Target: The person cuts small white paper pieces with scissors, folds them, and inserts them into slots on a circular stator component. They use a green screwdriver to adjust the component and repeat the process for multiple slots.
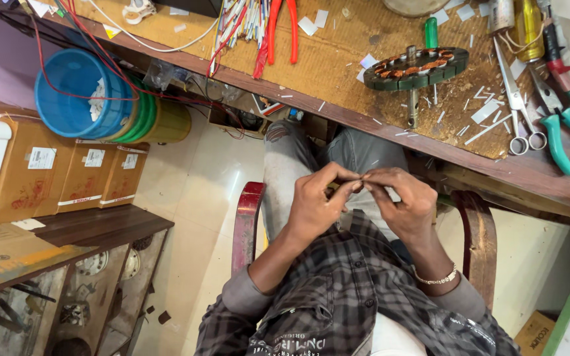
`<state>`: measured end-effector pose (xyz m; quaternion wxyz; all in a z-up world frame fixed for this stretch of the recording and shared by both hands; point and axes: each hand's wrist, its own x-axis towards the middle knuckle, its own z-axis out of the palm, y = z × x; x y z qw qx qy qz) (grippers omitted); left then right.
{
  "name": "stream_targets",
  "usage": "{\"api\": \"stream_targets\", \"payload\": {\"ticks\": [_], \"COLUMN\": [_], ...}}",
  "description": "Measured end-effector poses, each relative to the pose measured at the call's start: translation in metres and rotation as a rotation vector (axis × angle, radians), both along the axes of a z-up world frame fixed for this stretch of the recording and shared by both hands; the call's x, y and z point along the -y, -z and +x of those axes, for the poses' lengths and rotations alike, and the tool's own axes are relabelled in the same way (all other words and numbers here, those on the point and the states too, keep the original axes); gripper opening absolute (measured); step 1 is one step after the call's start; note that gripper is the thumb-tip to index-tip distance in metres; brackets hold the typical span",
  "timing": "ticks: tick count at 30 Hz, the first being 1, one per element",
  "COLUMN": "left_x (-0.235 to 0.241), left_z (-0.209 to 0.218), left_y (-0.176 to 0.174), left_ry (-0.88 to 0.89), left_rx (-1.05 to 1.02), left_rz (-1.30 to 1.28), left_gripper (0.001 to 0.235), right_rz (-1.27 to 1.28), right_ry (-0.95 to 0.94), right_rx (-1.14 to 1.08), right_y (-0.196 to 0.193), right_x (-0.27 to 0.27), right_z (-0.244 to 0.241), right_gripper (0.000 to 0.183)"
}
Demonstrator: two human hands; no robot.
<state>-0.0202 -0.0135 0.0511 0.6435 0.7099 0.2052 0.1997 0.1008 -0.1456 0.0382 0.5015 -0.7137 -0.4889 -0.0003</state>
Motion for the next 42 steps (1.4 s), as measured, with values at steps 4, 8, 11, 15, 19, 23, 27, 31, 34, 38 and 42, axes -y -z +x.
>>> {"api": "stream_targets", "payload": {"ticks": [4,8,11,15,19,23,27,31,34,38,42], "left_x": [-0.001,0.001,-0.004,-0.006,-0.003,-0.006,-0.006,0.002,0.004,-0.008,-0.020], "left_z": [-0.012,-0.013,-0.007,-0.003,-0.002,-0.003,0.001,0.005,0.010,0.014,0.015], "left_y": [0.005,0.009,0.010,0.005,-0.004,-0.008,-0.008,-0.007,-0.012,-0.024,-0.034], "left_ry": [0.071,0.103,0.170,0.218,0.151,0.116,0.029,-0.027,-0.037,0.044,0.146], "left_rx": [-0.049,-0.023,0.000,0.021,0.059,0.151,0.259,0.163,0.165,0.141,0.114], "left_rz": [-0.127,-0.298,-0.395,-0.418,-0.157,0.089,0.471,0.452,0.421,0.443,0.581], "left_gripper": [0.011,0.013,0.013,0.012,0.010,0.008,0.015,0.018,0.016,0.017,0.019], "right_rz": [-0.021,-0.011,-0.044,-0.061,-0.052,-0.063,-0.141,-0.188,-0.092,-0.059,-0.019], "right_ry": [-0.107,-0.142,-0.124,-0.082,-0.029,-0.037,0.026,0.114,0.083,0.068,0.021], "right_rx": [0.023,0.087,0.131,0.108,0.137,-0.021,-0.271,-0.462,-0.500,-0.370,-0.637], "right_y": [-0.010,-0.022,-0.032,-0.046,-0.053,-0.052,-0.042,-0.025,-0.018,-0.013,0.002], "right_x": [0.002,0.006,0.005,0.005,0.005,0.005,0.001,-0.002,0.002,0.009,0.015], "right_z": [0.002,0.004,0.005,0.002,0.002,0.002,-0.002,-0.005,-0.005,0.002,0.006], "right_gripper": [0.018,0.019,0.019,0.018,0.018,0.014,0.011,0.008,0.011,0.016,0.014]}}
